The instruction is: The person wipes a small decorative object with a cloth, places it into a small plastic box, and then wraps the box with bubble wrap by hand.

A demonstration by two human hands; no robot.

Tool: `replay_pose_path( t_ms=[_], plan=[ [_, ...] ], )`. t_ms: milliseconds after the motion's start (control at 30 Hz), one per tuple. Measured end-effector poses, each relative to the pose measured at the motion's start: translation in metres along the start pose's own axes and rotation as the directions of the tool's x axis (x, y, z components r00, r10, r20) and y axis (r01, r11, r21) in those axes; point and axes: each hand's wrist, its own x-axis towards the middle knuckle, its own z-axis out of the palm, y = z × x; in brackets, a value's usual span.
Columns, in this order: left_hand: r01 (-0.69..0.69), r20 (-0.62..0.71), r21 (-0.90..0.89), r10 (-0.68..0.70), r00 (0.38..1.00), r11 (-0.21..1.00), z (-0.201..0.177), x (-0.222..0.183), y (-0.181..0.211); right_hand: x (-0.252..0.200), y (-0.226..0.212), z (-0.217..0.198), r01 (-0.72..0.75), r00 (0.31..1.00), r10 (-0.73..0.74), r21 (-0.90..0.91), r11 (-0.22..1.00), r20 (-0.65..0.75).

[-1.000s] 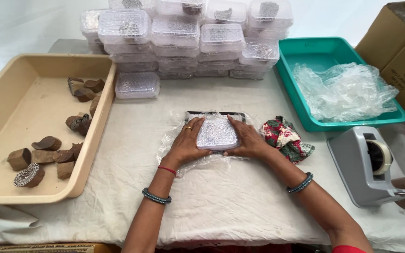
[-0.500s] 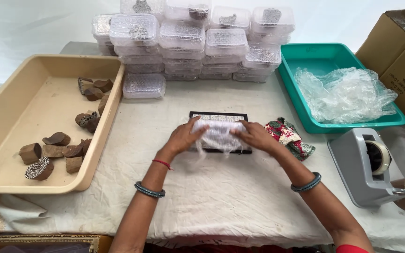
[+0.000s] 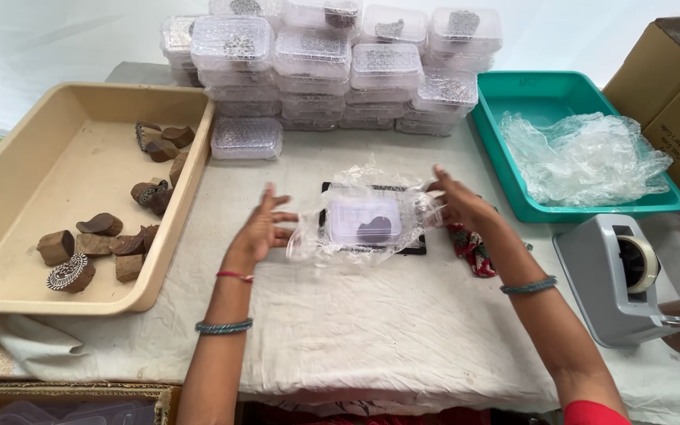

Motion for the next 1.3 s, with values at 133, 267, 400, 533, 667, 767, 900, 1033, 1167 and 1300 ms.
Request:
replay_pose_path(
  t_ms=[133, 267, 400, 533, 667, 767, 900, 1033, 1167, 1300],
  plan=[
    [-0.243, -0.421, -0.054, 0.199, 0.885, 0.969, -0.017, -0.021, -0.004, -0.033, 0.016, -0.01, 0.262, 0.956, -0.234, 0.156, 0.952, -0.179],
    [-0.476, -0.301, 0.657, 0.782, 0.545, 0.585, 0.02, -0.048, -0.008, -0.098, 0.014, 0.023, 0.537, 0.701, -0.66, -0.407, 0.739, -0.272],
    [-0.389, 0.253, 0.919, 0.847, 0.467, -0.06, 0.079, -0.066, 0.006, -0.121, -0.002, 0.079, 0.699, 0.496, -0.847, -0.668, 0.257, 0.193],
    [-0.287, 0.189, 0.958, 0.771, 0.608, -0.009, 0.088, -0.025, -0.013, -0.106, 0.009, 0.096, 0.694, 0.408, -0.865, -0.715, 0.085, 0.293],
    [-0.297, -0.137, 0.875, 0.786, 0.603, 0.381, 0.046, 0.019, -0.035, -0.068, 0.024, 0.089, 0.68, 0.504, -0.834, -0.698, 0.222, 0.225],
    [-0.336, -0.384, 0.586, 0.618, 0.686, 0.737, 0.018, 0.012, -0.034, -0.061, 0.021, 0.084, 0.713, 0.539, -0.822, -0.62, 0.328, 0.185],
    [-0.14, -0.478, 0.117, 0.179, 0.86, 0.983, -0.011, 0.008, -0.051, -0.062, -0.005, 0.082, 0.727, 0.582, -0.804, -0.523, 0.445, 0.125],
    [-0.311, -0.505, 0.013, 0.275, 0.818, 0.95, -0.006, -0.012, -0.058, -0.05, -0.007, 0.083, 0.682, 0.602, -0.792, -0.581, 0.445, 0.101],
    [-0.584, -0.066, 0.73, 0.887, 0.457, 0.355, 0.032, -0.078, -0.023, -0.03, -0.003, 0.082, 0.693, 0.562, -0.818, -0.611, 0.384, 0.123],
    [-0.532, 0.457, 0.828, 0.763, 0.456, -0.178, 0.063, -0.102, -0.018, -0.019, 0.002, 0.081, 0.735, 0.492, -0.857, -0.6, 0.316, 0.151]
  ],
)
